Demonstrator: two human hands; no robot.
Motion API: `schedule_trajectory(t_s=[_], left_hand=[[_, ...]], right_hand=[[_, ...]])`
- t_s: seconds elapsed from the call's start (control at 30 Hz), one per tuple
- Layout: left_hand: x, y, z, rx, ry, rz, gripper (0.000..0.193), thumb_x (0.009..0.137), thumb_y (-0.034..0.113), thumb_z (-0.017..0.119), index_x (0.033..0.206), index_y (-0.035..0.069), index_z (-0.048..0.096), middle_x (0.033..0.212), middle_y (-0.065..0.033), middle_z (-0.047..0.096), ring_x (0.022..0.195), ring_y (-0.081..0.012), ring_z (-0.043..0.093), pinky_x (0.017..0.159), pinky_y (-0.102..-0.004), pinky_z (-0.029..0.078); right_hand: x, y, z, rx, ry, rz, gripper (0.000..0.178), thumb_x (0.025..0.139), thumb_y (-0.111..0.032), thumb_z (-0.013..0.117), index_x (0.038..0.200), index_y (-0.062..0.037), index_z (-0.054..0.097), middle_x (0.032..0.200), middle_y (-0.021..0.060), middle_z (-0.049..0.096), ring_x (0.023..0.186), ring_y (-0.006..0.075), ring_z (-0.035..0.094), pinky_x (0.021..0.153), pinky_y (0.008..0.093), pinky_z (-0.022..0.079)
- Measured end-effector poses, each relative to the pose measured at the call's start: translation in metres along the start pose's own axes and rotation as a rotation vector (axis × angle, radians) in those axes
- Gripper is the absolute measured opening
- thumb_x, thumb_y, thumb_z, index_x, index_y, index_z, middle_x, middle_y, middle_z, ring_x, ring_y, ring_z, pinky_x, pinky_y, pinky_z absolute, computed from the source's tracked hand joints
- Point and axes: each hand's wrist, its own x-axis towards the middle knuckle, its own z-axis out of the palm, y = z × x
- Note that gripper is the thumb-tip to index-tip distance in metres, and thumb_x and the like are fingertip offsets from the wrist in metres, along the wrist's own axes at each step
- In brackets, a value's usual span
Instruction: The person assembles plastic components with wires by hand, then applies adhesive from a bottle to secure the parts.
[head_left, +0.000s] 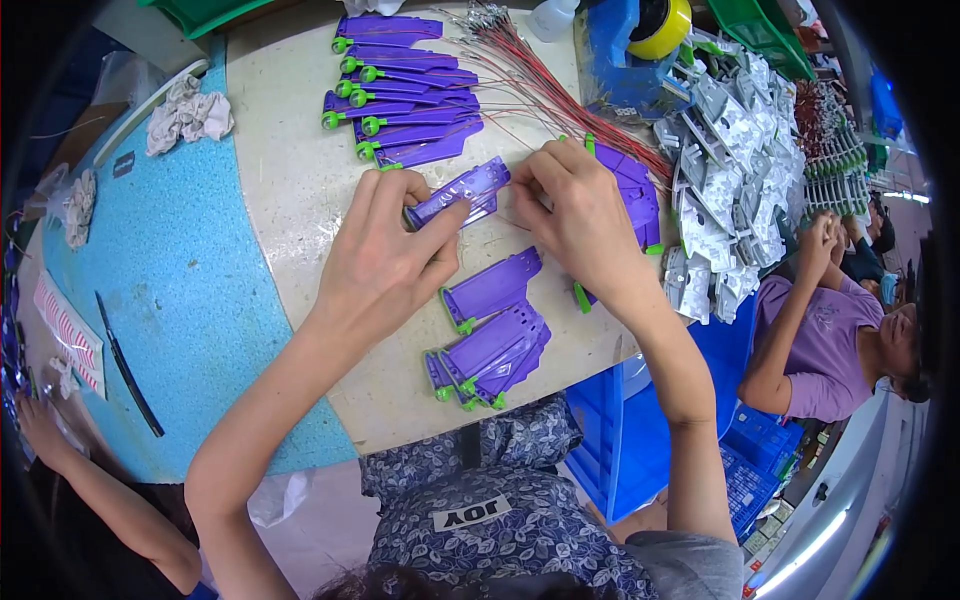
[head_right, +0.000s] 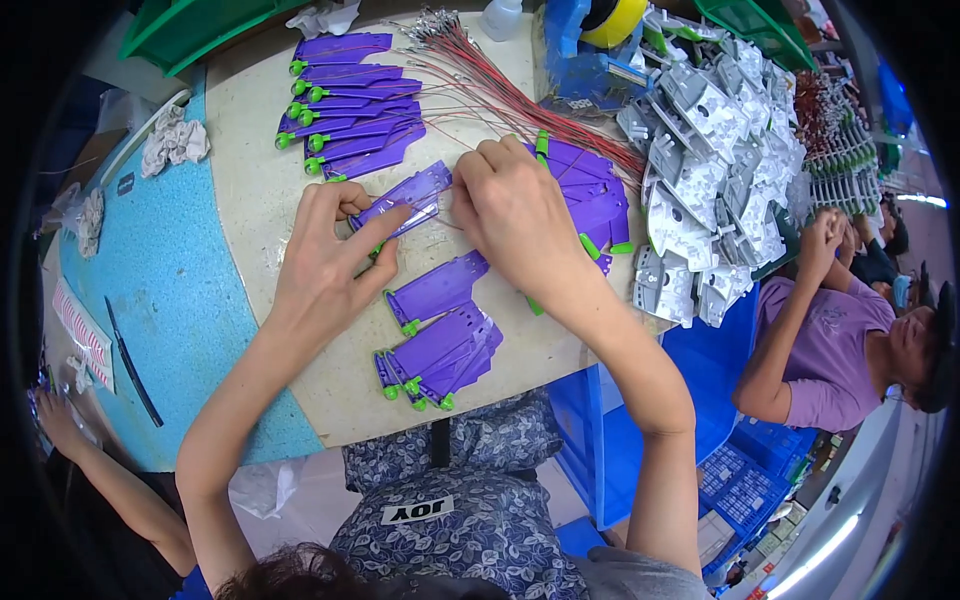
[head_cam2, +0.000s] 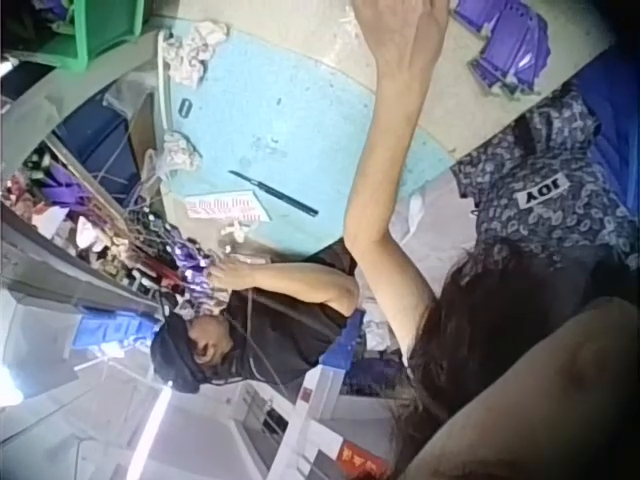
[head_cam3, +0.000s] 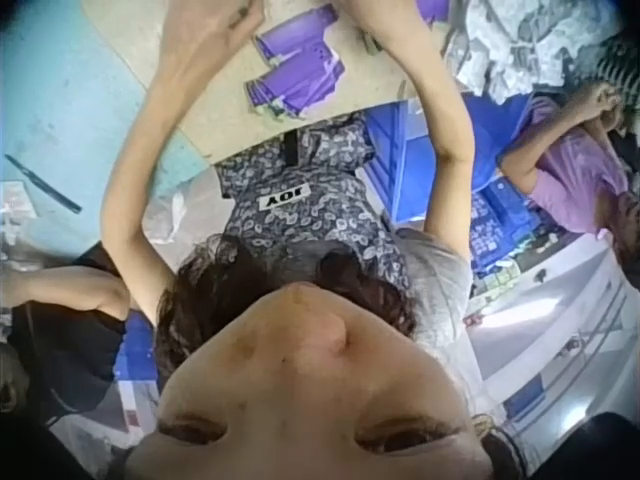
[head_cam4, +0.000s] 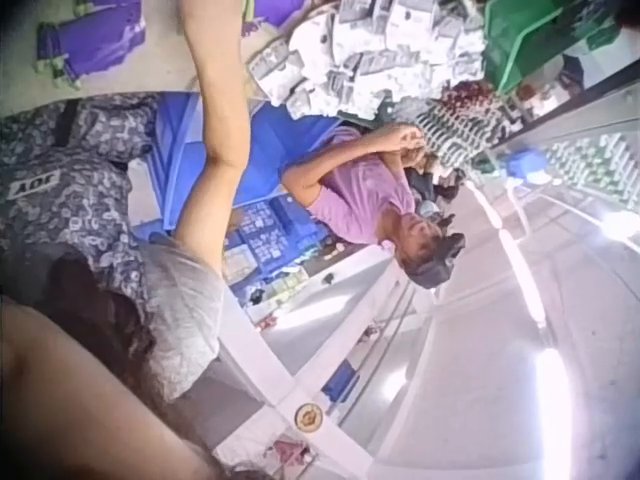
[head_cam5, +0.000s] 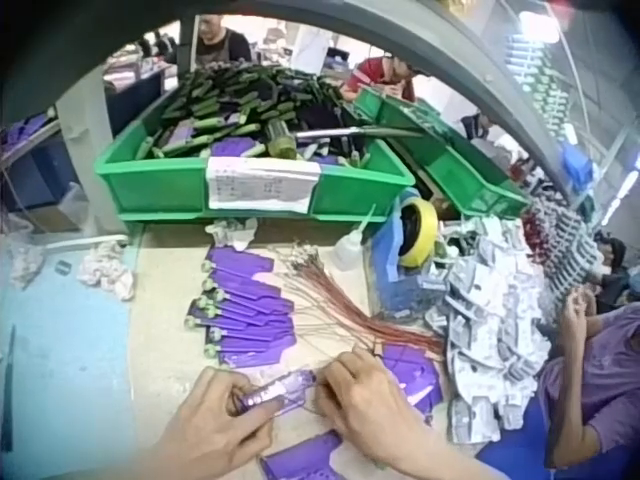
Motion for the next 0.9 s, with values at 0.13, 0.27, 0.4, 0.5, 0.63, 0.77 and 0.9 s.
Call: schedule_trajectory(t_s=[0.13, 0.27, 0.4, 0.5, 0.63, 0.77, 0.9], left_hand=[[0.002, 0.002, -0.001, 0.059, -0.024, 0.008, 0.030, 0.072, 0.005, 0.074, 0.103, 0.005, 0.072, 0.095, -0.0107, 0.050, 0.088, -0.0259, 0.052, 0.078, -0.0353, 0.049], [-0.002, -0.001, -0.001, 0.000, -0.002, -0.009, 0.034, 0.071, 0.003, 0.074, 0.105, 0.007, 0.073, 0.097, -0.0106, 0.052, 0.089, -0.0261, 0.053, 0.075, -0.0357, 0.050], [-0.004, -0.003, -0.002, -0.028, 0.028, 0.000, 0.037, 0.070, 0.002, 0.075, 0.107, 0.009, 0.074, 0.098, -0.0101, 0.055, 0.090, -0.0255, 0.055, 0.072, -0.0361, 0.050], [-0.001, -0.001, -0.001, 0.006, 0.013, 0.009, 0.036, 0.071, 0.002, 0.074, 0.106, 0.009, 0.074, 0.099, -0.0103, 0.054, 0.091, -0.0263, 0.055, 0.073, -0.0359, 0.050], [0.003, 0.003, -0.002, 0.056, -0.025, 0.001, 0.037, 0.071, 0.002, 0.074, 0.107, 0.010, 0.074, 0.100, -0.0104, 0.053, 0.092, -0.0269, 0.054, 0.074, -0.0357, 0.050], [0.003, 0.003, -0.002, 0.083, -0.008, 0.002, 0.030, 0.071, 0.008, 0.075, 0.101, 0.006, 0.070, 0.096, -0.0117, 0.051, 0.089, -0.0271, 0.052, 0.077, -0.0369, 0.049], [-0.008, -0.001, -0.004, 0.003, 0.085, 0.029, 0.022, 0.070, 0.008, 0.077, 0.089, 0.006, 0.065, 0.097, -0.0101, 0.057, 0.086, -0.0262, 0.057, 0.072, -0.0361, 0.051]], right_hand=[[0.004, -0.006, -0.008, 0.024, -0.038, 0.086, 0.010, 0.079, -0.003, 0.067, 0.085, 0.0020, 0.059, 0.086, 0.0161, 0.060, 0.085, 0.0351, 0.059, 0.074, 0.0442, 0.049], [0.000, -0.008, -0.004, -0.039, -0.029, 0.004, 0.011, 0.080, -0.003, 0.067, 0.086, 0.0019, 0.059, 0.089, 0.0163, 0.059, 0.088, 0.0350, 0.058, 0.077, 0.0440, 0.049], [-0.005, -0.008, -0.009, -0.046, -0.072, -0.032, 0.010, 0.080, -0.001, 0.065, 0.087, 0.0020, 0.058, 0.088, 0.0162, 0.057, 0.088, 0.0343, 0.058, 0.077, 0.0439, 0.049], [-0.004, -0.003, -0.003, -0.083, -0.044, -0.003, 0.009, 0.081, 0.000, 0.064, 0.087, 0.0019, 0.058, 0.088, 0.0161, 0.057, 0.087, 0.0339, 0.058, 0.076, 0.0437, 0.049], [0.000, -0.003, 0.004, -0.094, 0.024, -0.022, 0.010, 0.081, -0.001, 0.064, 0.088, 0.0011, 0.058, 0.087, 0.0154, 0.058, 0.087, 0.0336, 0.057, 0.076, 0.0432, 0.049], [0.008, -0.009, -0.001, 0.014, 0.099, -0.038, 0.014, 0.081, -0.004, 0.068, 0.091, 0.0002, 0.060, 0.087, 0.0145, 0.060, 0.086, 0.0339, 0.060, 0.074, 0.0427, 0.050], [0.023, -0.030, 0.014, 0.332, 0.148, -0.012, 0.018, 0.080, -0.007, 0.072, 0.093, -0.0001, 0.062, 0.085, 0.0142, 0.061, 0.085, 0.0344, 0.062, 0.072, 0.0436, 0.050]])
